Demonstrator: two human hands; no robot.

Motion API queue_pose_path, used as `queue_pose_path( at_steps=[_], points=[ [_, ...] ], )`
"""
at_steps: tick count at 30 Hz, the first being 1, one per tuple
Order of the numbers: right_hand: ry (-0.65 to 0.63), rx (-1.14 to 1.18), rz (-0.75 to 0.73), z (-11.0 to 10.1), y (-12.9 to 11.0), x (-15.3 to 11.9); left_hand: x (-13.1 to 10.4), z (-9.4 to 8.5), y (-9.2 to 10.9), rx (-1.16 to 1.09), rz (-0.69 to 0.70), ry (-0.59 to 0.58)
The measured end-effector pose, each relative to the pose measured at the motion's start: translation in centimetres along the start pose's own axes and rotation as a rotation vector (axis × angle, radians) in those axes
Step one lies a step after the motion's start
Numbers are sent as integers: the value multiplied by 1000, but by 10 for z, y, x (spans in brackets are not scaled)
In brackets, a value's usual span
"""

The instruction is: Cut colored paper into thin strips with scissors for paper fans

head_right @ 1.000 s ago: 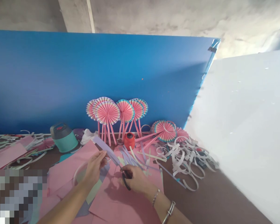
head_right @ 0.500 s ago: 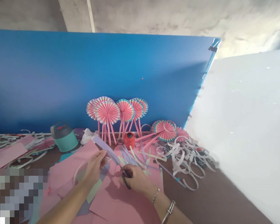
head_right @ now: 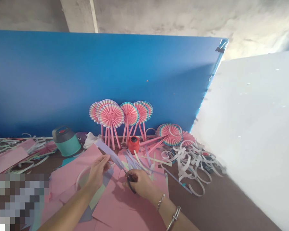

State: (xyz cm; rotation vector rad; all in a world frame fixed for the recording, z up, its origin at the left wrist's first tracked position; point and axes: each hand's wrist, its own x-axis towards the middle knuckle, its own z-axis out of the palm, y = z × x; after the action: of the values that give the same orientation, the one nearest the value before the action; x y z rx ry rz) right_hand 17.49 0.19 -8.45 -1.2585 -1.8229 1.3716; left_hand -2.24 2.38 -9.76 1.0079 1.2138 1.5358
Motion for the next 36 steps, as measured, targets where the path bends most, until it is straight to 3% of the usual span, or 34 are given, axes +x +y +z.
queue_pose_path(
  at_steps=[7, 22, 36],
  points=[
    [24, -71, -75, -1, 2, 0, 1, -1, -2, 1, -8, -3],
    [72, -222, -93, -1, 10, 3, 0, 0, -1, -4, -16, 6],
    [-34, -125, -42, -3, -6, -3, 1, 0, -7, 5, -18, -16]
  ],
)
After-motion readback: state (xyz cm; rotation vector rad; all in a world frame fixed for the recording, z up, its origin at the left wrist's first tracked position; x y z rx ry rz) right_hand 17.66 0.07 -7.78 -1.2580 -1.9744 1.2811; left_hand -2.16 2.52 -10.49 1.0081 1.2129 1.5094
